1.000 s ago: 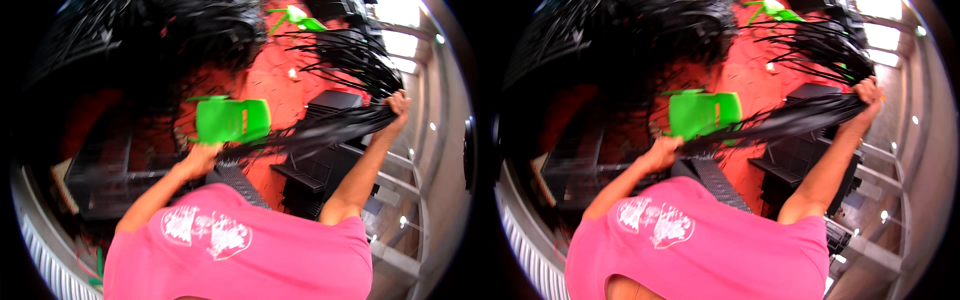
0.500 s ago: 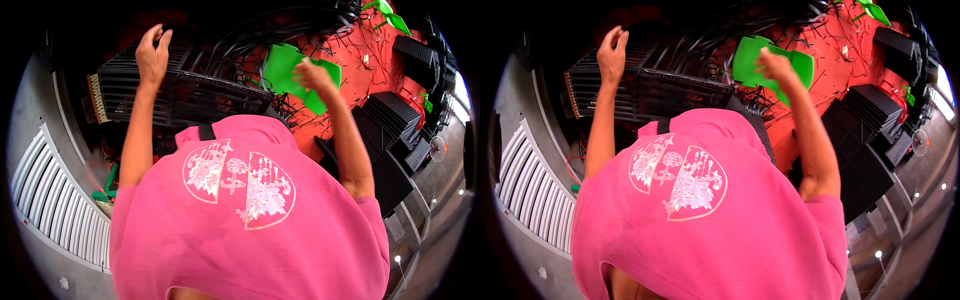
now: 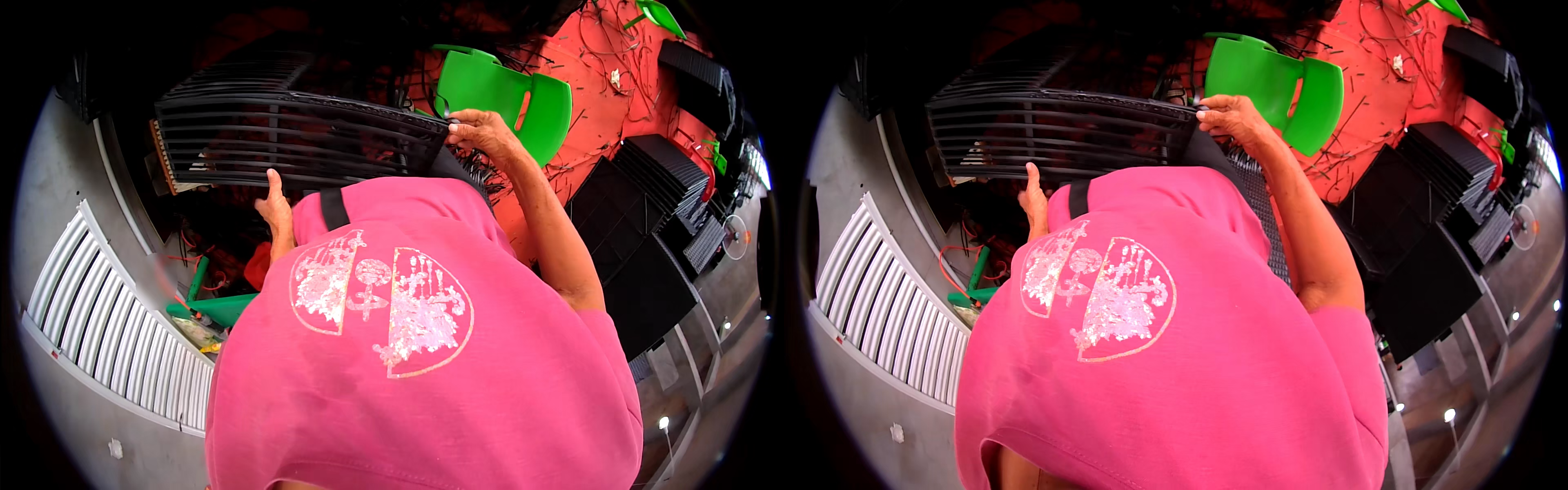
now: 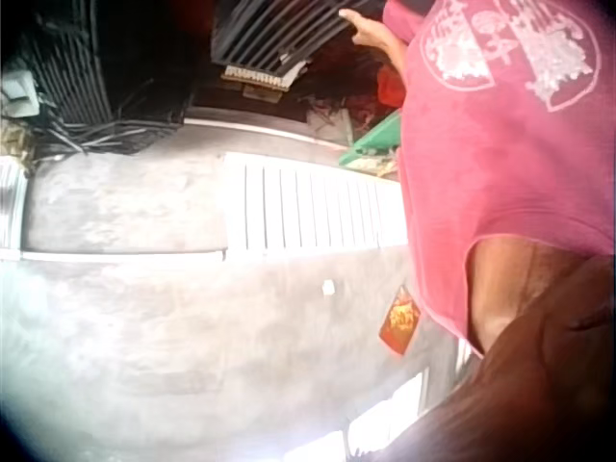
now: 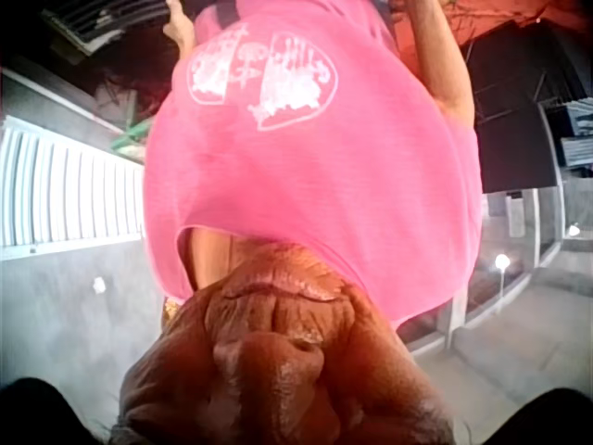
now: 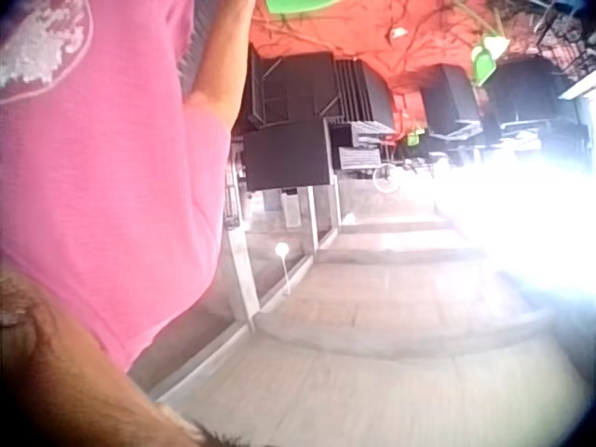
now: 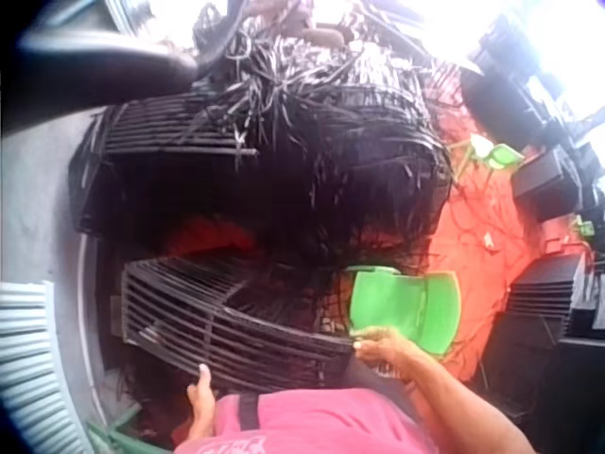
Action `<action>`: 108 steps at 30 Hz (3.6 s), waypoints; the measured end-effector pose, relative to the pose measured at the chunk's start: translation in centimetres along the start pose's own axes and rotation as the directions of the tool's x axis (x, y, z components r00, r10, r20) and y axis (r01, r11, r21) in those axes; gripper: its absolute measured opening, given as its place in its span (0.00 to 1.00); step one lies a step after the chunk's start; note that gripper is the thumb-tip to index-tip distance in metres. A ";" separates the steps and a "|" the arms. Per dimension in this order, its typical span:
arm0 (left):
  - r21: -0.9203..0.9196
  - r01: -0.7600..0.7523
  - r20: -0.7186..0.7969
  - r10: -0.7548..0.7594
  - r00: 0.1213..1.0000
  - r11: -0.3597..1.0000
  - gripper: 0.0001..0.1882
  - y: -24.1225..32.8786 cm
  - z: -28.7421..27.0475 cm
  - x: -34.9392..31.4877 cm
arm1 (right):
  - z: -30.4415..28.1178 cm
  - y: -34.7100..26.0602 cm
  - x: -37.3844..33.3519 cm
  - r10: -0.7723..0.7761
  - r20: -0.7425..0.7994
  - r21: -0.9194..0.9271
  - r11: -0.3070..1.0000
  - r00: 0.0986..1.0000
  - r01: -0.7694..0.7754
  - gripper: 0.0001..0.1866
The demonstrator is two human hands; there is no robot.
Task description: The person weaves black synthetic strips through the frame of a furniture piece by hand.
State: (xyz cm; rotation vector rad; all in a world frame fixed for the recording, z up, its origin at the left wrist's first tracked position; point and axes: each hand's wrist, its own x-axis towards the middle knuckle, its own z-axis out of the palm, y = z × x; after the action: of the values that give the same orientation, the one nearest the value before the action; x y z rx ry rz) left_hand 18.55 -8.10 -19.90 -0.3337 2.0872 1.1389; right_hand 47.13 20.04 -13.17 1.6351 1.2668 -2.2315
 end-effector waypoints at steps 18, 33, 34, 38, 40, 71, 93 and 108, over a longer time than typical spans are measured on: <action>-0.476 0.192 0.205 -0.104 0.973 0.858 0.31 4.1 15.1 -6.2 | -1.3 -2.5 5.2 -0.729 -0.270 -0.639 0.624 0.629 0.449 0.32; -0.529 0.468 0.601 -0.076 0.795 0.708 0.34 7.3 10.8 -4.9 | 3.8 -2.8 4.0 -0.398 -0.181 0.181 0.885 0.899 0.428 0.22; -0.495 0.408 0.583 -0.056 0.811 0.767 0.32 7.5 8.7 -4.1 | 5.8 -2.5 3.0 -0.392 -0.169 0.191 0.887 0.904 0.421 0.21; -0.397 0.162 0.416 0.020 0.909 0.903 0.25 8.4 2.8 -1.1 | 10.8 0.3 0.6 -0.319 -0.043 0.215 0.922 0.947 0.321 0.19; -0.332 0.088 0.294 0.015 0.956 0.939 0.25 8.0 1.9 -0.5 | 11.9 2.7 0.7 -0.334 0.073 0.156 0.935 0.940 0.320 0.17; -0.460 -0.020 0.217 0.134 0.967 0.888 0.27 -1.8 6.3 -3.9 | 4.0 -2.0 4.3 -0.190 0.474 -0.848 0.162 0.860 0.504 0.26; 0.327 -0.780 0.216 0.761 0.612 0.534 0.12 9.7 -1.1 1.4 | 14.1 1.1 4.3 -0.417 -0.081 -0.632 0.724 0.905 0.277 0.22; 0.510 -0.807 0.226 0.859 0.459 0.297 0.11 12.2 6.1 0.7 | 16.7 1.6 2.9 -0.333 -0.031 -0.518 0.812 0.942 0.270 0.21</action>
State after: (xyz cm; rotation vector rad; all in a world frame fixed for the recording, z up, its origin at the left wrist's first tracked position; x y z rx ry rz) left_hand 14.46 3.94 -14.97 1.2085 2.6068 0.9180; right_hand 34.24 9.02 -15.15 1.4497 2.0613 -1.7151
